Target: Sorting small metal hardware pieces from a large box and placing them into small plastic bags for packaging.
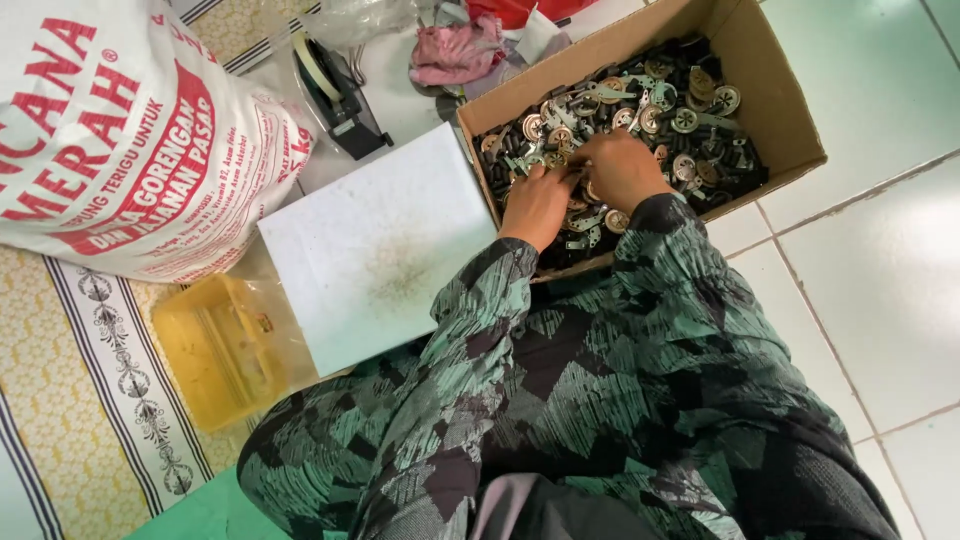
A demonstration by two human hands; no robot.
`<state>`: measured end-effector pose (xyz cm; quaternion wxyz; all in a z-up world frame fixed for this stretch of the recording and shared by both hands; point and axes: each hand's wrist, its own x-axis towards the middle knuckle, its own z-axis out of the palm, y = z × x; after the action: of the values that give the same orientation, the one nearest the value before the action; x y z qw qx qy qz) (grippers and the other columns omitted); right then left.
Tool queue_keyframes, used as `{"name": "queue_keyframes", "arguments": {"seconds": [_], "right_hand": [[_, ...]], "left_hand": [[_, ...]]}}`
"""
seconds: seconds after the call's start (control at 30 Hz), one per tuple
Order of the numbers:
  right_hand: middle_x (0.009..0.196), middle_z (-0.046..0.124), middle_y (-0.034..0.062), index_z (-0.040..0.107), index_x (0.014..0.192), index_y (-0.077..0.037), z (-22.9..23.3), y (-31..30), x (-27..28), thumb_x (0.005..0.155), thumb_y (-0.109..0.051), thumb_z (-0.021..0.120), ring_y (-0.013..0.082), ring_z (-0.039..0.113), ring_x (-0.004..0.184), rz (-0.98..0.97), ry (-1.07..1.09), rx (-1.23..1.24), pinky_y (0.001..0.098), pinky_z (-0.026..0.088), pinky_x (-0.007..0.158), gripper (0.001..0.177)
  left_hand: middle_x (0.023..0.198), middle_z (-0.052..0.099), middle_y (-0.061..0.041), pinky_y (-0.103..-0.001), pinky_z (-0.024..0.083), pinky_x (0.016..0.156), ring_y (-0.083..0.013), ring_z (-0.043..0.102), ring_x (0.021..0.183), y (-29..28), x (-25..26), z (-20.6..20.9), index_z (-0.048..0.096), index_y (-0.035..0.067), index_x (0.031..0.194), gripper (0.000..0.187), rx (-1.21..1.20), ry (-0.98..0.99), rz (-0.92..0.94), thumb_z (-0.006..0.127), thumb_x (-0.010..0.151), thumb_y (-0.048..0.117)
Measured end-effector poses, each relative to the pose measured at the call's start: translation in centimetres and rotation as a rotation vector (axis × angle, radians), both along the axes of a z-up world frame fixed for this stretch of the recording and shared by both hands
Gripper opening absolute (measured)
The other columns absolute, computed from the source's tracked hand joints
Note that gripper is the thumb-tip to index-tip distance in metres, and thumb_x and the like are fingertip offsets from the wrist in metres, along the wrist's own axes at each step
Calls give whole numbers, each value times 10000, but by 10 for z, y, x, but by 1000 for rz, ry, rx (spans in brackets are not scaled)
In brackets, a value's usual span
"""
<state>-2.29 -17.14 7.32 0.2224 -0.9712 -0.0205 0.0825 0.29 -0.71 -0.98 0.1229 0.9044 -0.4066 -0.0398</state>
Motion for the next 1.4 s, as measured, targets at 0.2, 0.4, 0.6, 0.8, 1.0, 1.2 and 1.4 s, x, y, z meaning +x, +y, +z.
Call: {"name": "queue_keyframes", "arguments": {"seconds": [0.2, 0.4, 0.6, 0.8, 1.0, 1.2, 1.4], "right_hand": [[1226, 710, 119, 740, 1249, -120, -76, -5, 8, 997, -100, 637, 371, 611, 1242, 47, 55, -285, 670, 381, 1126, 273], [947, 709, 75, 762, 981, -113, -86, -5, 10, 982, -79, 635, 342, 626, 1043, 43, 44, -461, 645, 340, 1112, 131], [911, 655, 55, 740, 957, -118, -107, -38, 2, 1025, -89, 641, 313, 599, 1062, -152, -3, -577, 646, 194, 1133, 124], [1150, 547, 124, 728, 1178, -127, -73, -56, 1, 1004, -214, 702, 395, 578, 1160, -212, -43, -166, 545, 464, 902, 196], [1142, 668, 101, 778, 1134, -167, -89, -30, 0, 964, -197, 697, 362, 665, 1108, 1, 152, -221, 555, 483, 1008, 191], [1050, 591, 106, 771, 972, -96, -95, -74, -4, 923, -94, 689, 314, 624, 950, -361, -119, -496, 455, 418, 804, 95], [1084, 610, 202, 809, 1027, -25, -10, -43, -5, 956, 86, 621, 356, 617, 951, -334, -237, 280, 493, 556, 829, 229]], "left_hand": [[1352, 595, -116, -477, 574, 860, -305, 601, 1152, -2, 12, -70, 710, 86, 1181, 232, 50, -16, 28, 724, 949, 81], [1217, 608, -91, -406, 580, 732, -284, 608, 1101, 4, 9, -32, 641, 202, 1299, 345, 129, -83, 143, 715, 972, 121], [1257, 569, -126, -458, 579, 793, -327, 596, 1149, 4, 6, -19, 604, 233, 1331, 394, 126, -81, 101, 743, 966, 187], [1394, 512, -72, -449, 499, 873, -302, 511, 1210, 0, 4, -7, 593, 273, 1387, 421, 146, -108, -32, 620, 1016, 77], [1464, 504, -58, -485, 457, 985, -294, 498, 1267, -4, 5, 2, 641, 202, 1318, 301, 262, -87, 89, 564, 1052, 83], [1268, 524, -62, -428, 441, 851, -260, 460, 1154, -2, 6, -2, 687, 170, 1120, 150, 251, -83, 108, 624, 1013, 88], [895, 682, -163, -507, 535, 740, -359, 572, 971, -4, 16, -7, 648, 30, 1002, 137, -111, 137, 171, 697, 873, 28]]}}
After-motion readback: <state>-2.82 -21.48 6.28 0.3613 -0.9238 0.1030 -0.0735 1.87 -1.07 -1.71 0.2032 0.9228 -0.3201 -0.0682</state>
